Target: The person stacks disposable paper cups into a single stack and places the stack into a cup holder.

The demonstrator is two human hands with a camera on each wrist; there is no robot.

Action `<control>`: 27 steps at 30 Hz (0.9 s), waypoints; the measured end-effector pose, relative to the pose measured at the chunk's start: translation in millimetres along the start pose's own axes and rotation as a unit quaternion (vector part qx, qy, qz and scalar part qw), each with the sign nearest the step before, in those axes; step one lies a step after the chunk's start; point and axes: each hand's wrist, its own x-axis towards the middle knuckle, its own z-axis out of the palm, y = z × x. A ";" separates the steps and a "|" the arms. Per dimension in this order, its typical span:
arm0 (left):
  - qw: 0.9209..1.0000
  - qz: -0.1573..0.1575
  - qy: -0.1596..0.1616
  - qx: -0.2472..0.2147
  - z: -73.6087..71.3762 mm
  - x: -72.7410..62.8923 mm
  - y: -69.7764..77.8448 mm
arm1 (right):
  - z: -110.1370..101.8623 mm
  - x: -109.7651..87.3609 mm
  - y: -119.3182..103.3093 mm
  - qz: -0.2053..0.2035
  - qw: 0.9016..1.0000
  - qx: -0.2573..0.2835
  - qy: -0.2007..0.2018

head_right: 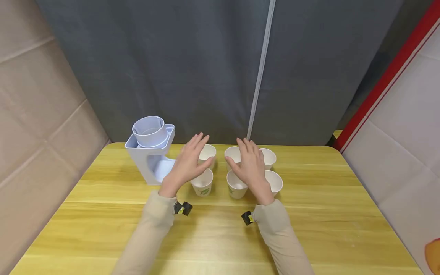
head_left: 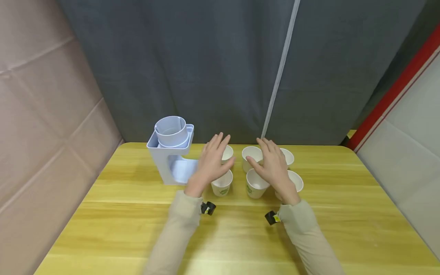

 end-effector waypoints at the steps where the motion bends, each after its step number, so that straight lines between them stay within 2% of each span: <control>1: 1.000 0.009 0.013 -0.013 -2.0 -2.4 -1.6 | 0.9 -0.2 -0.3 -0.009 1.000 0.012 0.007; 4: 0.997 0.031 0.048 -0.047 -7.0 -9.4 -6.6 | 2.9 -0.8 -1.6 -0.030 0.998 0.045 0.025; 7: 0.993 0.044 0.069 -0.086 -11.0 -14.9 -10.1 | 3.9 -1.4 -3.5 -0.045 0.995 0.079 0.037; 12: 0.985 0.056 0.089 -0.137 -15.6 -22.8 -13.9 | 5.7 -2.5 -7.4 -0.066 0.988 0.133 0.044; 16: 0.978 0.060 0.106 -0.171 -20.2 -31.1 -20.8 | 7.4 -2.9 -11.7 -0.090 0.982 0.161 0.034; 19: 0.968 0.068 0.123 -0.206 -23.6 -36.8 -28.8 | 8.6 -3.5 -15.3 -0.106 0.979 0.172 0.022; 22: 0.955 0.073 0.133 -0.254 -27.1 -42.6 -35.8 | 11.0 -4.2 -18.7 -0.119 0.976 0.184 0.009; 27: 0.935 0.073 0.129 -0.322 -44.1 -56.1 -35.3 | 16.8 -5.5 -24.8 -0.137 0.968 0.210 -0.020</control>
